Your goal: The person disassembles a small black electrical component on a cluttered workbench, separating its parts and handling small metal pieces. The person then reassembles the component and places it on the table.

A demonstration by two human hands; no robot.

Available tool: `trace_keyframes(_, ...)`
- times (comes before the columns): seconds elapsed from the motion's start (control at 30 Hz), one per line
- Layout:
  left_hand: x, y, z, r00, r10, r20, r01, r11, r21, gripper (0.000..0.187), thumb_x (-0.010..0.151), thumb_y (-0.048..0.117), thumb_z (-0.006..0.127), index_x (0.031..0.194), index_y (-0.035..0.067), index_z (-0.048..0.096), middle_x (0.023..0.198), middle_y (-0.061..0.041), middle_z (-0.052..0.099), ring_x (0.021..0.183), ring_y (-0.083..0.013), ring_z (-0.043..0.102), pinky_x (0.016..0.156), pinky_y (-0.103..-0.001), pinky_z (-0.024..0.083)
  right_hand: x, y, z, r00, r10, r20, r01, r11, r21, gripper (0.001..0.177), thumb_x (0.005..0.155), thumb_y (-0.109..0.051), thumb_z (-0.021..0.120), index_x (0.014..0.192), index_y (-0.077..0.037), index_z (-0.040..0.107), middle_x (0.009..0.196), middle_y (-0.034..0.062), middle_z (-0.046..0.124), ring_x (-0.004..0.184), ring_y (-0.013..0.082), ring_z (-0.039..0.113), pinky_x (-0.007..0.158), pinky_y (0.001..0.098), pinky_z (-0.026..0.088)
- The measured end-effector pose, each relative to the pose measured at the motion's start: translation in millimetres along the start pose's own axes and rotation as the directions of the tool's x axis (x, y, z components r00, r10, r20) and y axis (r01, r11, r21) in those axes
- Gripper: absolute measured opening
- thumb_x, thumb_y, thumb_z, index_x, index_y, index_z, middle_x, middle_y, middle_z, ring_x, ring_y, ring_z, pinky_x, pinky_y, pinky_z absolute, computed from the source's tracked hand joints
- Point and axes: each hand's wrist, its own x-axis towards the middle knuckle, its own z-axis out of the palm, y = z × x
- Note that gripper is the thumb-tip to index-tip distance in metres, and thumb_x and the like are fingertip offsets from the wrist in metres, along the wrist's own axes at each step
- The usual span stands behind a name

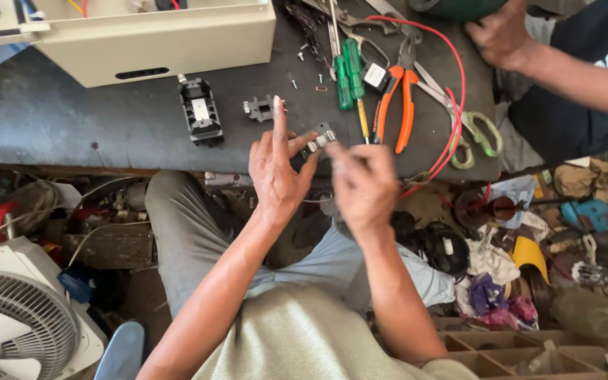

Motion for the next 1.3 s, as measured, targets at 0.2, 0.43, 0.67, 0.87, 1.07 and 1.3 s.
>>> trace_keyframes(0.2,-1,2,0,0.999,0.038,0.008,-0.039,0.999,0.011,0.104,0.079,0.017,0.086,0.16,-0.005,0.025,0.103,0.002,0.079,0.1,-0.0225,0.064,0.085,-0.038,0.045,6,21,-5,0.998,0.012,-0.056,-0.013,1.0,-0.027,0.034,0.089,0.005,0.077,0.118,-0.012,0.077,0.1,0.0087,0.057,0.086,0.0244,0.062,0.076,0.0357,0.052)
trace_keyframes(0.43,1,2,-2,1.0,0.023,0.009,-0.023,0.999,0.032,0.1,0.078,0.017,0.087,0.159,-0.004,0.032,0.099,-0.002,0.076,0.095,-0.0226,0.064,0.082,-0.039,0.046,8,16,7,0.985,-0.148,0.087,0.157,0.982,-0.104,0.047,0.084,0.009,0.073,0.127,-0.009,0.073,0.1,0.0102,0.056,0.091,0.0294,0.062,0.083,0.041,0.053)
trace_keyframes(0.67,2,3,-3,0.998,0.054,-0.008,-0.054,0.996,0.07,0.096,0.077,0.019,0.087,0.156,-0.003,0.037,0.099,-0.005,0.074,0.096,-0.0223,0.065,0.082,-0.039,0.047,8,16,10,0.992,-0.097,0.077,0.103,0.992,-0.078,0.044,0.086,0.009,0.073,0.126,-0.008,0.073,0.098,0.0108,0.056,0.09,0.0292,0.062,0.082,0.0413,0.053)
trace_keyframes(0.87,6,3,-1,0.998,0.061,-0.001,-0.061,0.998,0.019,0.094,0.081,0.018,0.086,0.157,-0.005,0.035,0.103,-0.001,0.077,0.094,-0.0223,0.065,0.082,-0.039,0.046,9,16,9,0.991,-0.106,0.079,0.114,0.988,-0.106,0.043,0.086,0.008,0.073,0.127,-0.008,0.074,0.098,0.0107,0.056,0.09,0.0292,0.063,0.083,0.0418,0.054)
trace_keyframes(1.07,-3,4,0,0.999,0.04,0.022,-0.041,0.998,0.043,0.094,0.077,0.018,0.087,0.156,-0.003,0.038,0.104,-0.003,0.076,0.097,-0.0224,0.066,0.083,-0.039,0.046,2,14,7,0.992,-0.083,0.091,0.09,0.993,-0.072,0.042,0.086,0.007,0.074,0.125,-0.009,0.073,0.1,0.0102,0.058,0.093,0.0292,0.063,0.084,0.0416,0.054)
trace_keyframes(1.3,-2,2,0,0.999,0.049,-0.01,-0.049,0.999,0.022,0.095,0.081,0.017,0.086,0.158,-0.005,0.034,0.106,0.0,0.077,0.1,-0.0211,0.067,0.085,-0.039,0.046,3,13,8,0.995,-0.08,0.059,0.086,0.992,-0.093,0.043,0.086,0.008,0.074,0.125,-0.009,0.074,0.1,0.0094,0.059,0.092,0.0293,0.063,0.082,0.0411,0.053)
